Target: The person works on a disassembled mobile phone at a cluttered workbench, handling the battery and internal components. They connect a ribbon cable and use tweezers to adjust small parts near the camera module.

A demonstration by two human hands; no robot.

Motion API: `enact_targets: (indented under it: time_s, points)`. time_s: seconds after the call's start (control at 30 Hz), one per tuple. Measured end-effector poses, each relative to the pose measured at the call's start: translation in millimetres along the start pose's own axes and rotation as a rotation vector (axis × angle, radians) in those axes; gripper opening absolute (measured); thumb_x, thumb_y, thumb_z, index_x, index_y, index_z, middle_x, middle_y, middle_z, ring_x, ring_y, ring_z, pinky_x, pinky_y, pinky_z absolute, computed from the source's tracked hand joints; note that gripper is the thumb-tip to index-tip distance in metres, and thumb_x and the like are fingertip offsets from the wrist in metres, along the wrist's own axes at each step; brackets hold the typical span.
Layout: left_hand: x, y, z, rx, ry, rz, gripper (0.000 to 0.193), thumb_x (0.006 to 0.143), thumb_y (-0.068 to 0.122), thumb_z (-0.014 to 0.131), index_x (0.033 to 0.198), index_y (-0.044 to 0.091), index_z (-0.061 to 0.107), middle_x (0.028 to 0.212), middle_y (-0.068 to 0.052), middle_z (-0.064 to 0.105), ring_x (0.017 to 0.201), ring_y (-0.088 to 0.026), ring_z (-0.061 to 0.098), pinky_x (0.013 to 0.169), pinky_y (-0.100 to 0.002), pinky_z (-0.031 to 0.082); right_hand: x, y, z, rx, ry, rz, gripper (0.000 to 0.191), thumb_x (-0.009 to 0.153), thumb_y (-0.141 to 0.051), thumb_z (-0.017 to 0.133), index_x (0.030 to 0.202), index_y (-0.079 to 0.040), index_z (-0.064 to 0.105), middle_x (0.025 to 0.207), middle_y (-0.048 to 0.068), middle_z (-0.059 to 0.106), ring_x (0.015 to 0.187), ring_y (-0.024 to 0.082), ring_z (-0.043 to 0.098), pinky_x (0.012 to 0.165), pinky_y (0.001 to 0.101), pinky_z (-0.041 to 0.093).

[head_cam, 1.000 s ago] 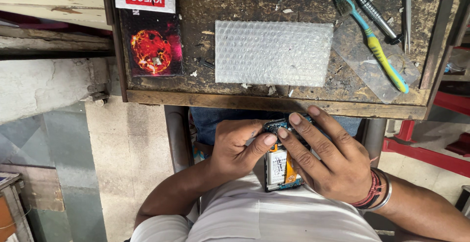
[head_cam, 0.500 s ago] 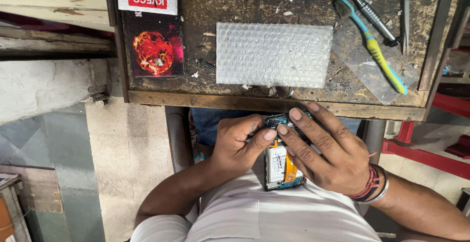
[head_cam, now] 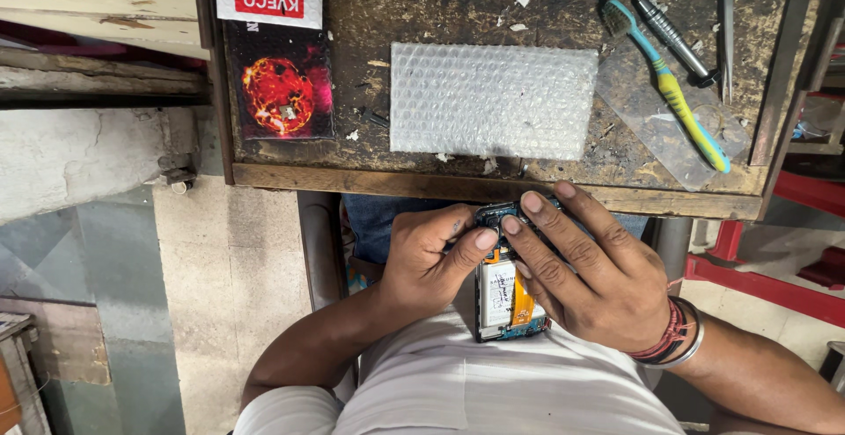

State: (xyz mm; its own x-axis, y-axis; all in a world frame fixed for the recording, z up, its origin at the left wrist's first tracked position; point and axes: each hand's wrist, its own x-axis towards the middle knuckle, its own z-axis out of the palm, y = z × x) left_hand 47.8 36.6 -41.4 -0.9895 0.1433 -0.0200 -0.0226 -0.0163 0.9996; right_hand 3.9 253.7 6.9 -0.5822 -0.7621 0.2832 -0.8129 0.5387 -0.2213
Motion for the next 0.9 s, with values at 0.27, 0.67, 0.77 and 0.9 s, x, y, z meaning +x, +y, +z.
enact_targets:
  time_s: [0.27,0.67,0.77,0.9]
  points:
    - [0,0,0,0.038,-0.005,-0.009,0.023,0.108,0.02,0.064,0.098,0.0,0.069,0.074,-0.004,0.064,0.066,-0.006,0.054,0.059,-0.025,0.045,7,2,-8,-0.059,-0.019,-0.055,0.044,0.091,-0.022,0.075,0.132,-0.005,0.07,0.134,0.016,0.067,0.122,0.037,0.065,0.103,0.0402,0.054]
    - [2,3,0,-0.021,-0.018,0.008,0.021,0.107,0.017,0.063,0.102,-0.001,0.071,0.077,-0.004,0.067,0.065,-0.004,0.055,0.056,-0.024,0.044,12,9,-19,-0.156,-0.03,-0.185,0.037,0.097,-0.018,0.066,0.131,-0.004,0.07,0.134,0.016,0.067,0.118,0.035,0.068,0.09,0.0341,0.058]
    - [2,1,3,-0.043,-0.018,0.03,0.021,0.108,0.017,0.062,0.103,-0.001,0.071,0.079,-0.004,0.068,0.066,-0.004,0.057,0.057,-0.024,0.045,9,10,-19,-0.17,-0.038,-0.191,0.037,0.097,-0.017,0.064,0.131,-0.003,0.07,0.133,0.016,0.067,0.118,0.036,0.068,0.088,0.0337,0.057]
    - [3,-1,5,0.0,-0.022,0.014,0.022,0.107,0.016,0.064,0.095,-0.001,0.069,0.075,-0.004,0.065,0.064,-0.005,0.054,0.056,-0.025,0.042,7,10,-19,-0.199,-0.033,-0.197,0.037,0.098,-0.018,0.063,0.132,-0.004,0.07,0.135,0.015,0.066,0.119,0.035,0.068,0.091,0.0341,0.057]
